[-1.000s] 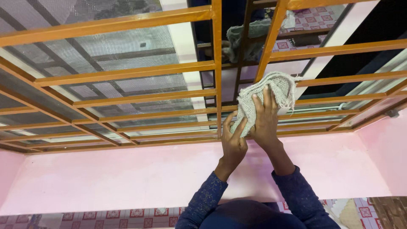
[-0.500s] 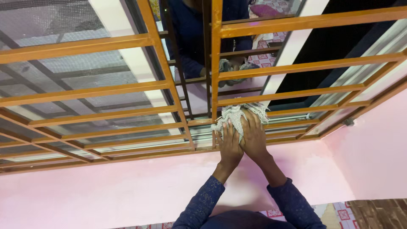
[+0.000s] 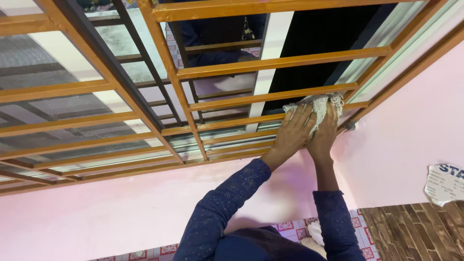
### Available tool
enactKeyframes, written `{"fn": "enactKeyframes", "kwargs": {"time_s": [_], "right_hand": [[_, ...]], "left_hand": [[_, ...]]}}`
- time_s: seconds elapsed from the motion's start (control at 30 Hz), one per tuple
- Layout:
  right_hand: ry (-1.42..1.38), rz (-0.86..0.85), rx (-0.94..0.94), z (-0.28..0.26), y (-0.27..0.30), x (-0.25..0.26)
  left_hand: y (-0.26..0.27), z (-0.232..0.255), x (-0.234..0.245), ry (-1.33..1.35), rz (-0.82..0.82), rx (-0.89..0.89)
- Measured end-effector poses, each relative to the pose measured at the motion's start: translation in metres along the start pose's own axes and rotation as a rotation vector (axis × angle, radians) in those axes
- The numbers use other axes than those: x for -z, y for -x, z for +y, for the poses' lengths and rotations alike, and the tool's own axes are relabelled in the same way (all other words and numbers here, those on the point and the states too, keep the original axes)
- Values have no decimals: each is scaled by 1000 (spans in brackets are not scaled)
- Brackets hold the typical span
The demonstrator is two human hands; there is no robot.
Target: The person wipes the glass panes and the metal grill of a window with a cloth, cleaning different sections of the frame.
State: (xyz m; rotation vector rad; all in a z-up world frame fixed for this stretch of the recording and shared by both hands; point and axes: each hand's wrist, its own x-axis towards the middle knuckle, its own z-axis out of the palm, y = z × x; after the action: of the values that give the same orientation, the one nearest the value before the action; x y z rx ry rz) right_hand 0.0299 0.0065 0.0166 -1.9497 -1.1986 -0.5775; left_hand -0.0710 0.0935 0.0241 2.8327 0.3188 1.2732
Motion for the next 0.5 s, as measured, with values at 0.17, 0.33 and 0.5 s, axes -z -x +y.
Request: {"fn": "enactKeyframes", "kwargs": {"time_s": [0.17,0.33,0.5], "right_hand": [[65,93,3,6,31,-25],[-55,-35,-62,-32,69,-65],[8,-146,-48,-115,62,-85]], "left_hand": [[18,-33,3,140,5,-173],[87,-49,21,-180,-197,-35],[131,-79,51,-120,-188,175]]}}
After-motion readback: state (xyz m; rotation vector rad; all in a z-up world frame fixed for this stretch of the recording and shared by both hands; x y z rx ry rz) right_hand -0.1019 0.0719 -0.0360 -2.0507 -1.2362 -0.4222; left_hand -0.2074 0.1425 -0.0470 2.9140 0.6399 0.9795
